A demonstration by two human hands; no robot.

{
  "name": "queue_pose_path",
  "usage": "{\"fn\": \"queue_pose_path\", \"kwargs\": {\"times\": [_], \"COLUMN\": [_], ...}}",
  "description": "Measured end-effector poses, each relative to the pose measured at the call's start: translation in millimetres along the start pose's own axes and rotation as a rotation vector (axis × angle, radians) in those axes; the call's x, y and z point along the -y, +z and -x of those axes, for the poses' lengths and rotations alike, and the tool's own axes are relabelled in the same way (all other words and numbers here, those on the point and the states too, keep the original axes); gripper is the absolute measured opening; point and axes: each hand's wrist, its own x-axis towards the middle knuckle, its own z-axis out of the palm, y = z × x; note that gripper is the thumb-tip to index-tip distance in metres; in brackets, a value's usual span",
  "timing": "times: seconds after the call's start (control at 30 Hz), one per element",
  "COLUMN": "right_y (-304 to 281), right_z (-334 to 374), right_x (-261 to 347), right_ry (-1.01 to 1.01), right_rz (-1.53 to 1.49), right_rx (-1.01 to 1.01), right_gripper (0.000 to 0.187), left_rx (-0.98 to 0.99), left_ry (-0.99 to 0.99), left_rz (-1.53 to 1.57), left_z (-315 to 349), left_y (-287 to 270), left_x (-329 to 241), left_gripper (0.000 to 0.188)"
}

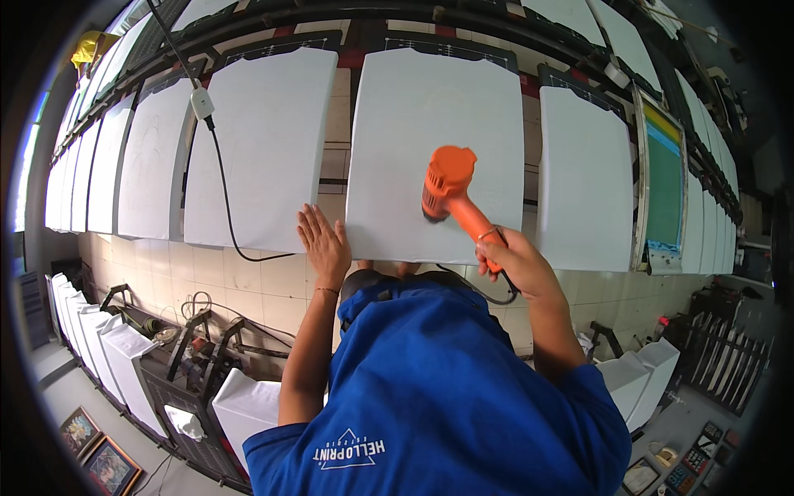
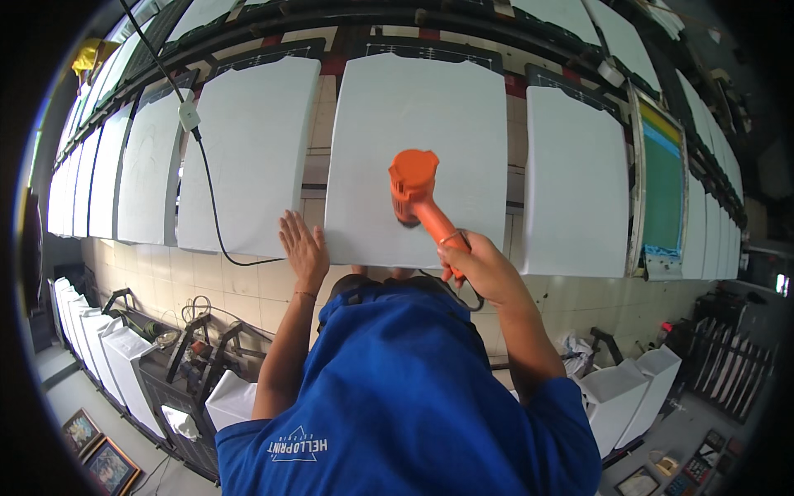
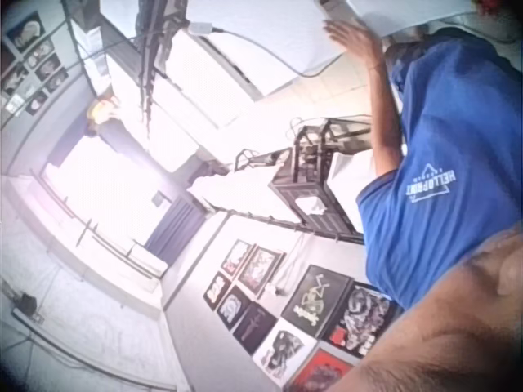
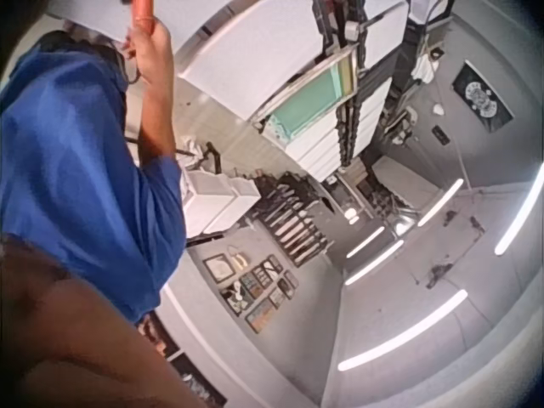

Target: The person uses an orange heat gun to apply heat to a white fabric sheet stretched over a frame. They move the heat gun across the surface while using their left hand to press and smooth the fabric, ensuring it adheres to the frame.

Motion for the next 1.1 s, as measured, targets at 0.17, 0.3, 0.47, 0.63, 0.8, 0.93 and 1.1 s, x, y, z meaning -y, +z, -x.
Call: {"fn": "queue_pose_path", "kwargs": {"times": [0.17,0.3,0.47,0.63,0.8,0.93,1.1], "right_y": [-11,-13,-15,-24,-16,-16,-16], "right_z": [5,-23,-21,21,-3,-38,-35], "right_x": [-6,-4,-3,-11,0,11,11], "right_ry": [-0.018,-0.133,-0.142,0.029,-0.048,-0.152,-0.135], "right_rz": [-0.009,-0.022,-0.040,-0.043,-0.059,-0.062,-0.071], "right_rx": [-0.005,-0.076,-0.088,-0.093,-0.138,-0.201,-0.252], "right_gripper": [0.030,0.029,0.027,0.027,0.028,0.028,0.028], "left_rx": [0.008,0.070,0.117,0.122,0.160,0.256,0.329], "left_ry": [0.095,0.228,0.295,0.357,0.427,0.564,0.670], "left_rz": [0.070,-0.020,0.001,0.016,-0.042,0.042,0.034], "left_z": [17,20,12,-20,-51,-38,-45], "left_y": [12,9,6,6,13,10,6], "left_x": [-37,-56,-62,-78,-91,-93,-89], "left_gripper": [0.066,0.068,0.067,0.067,0.066,0.066,0.067]}}
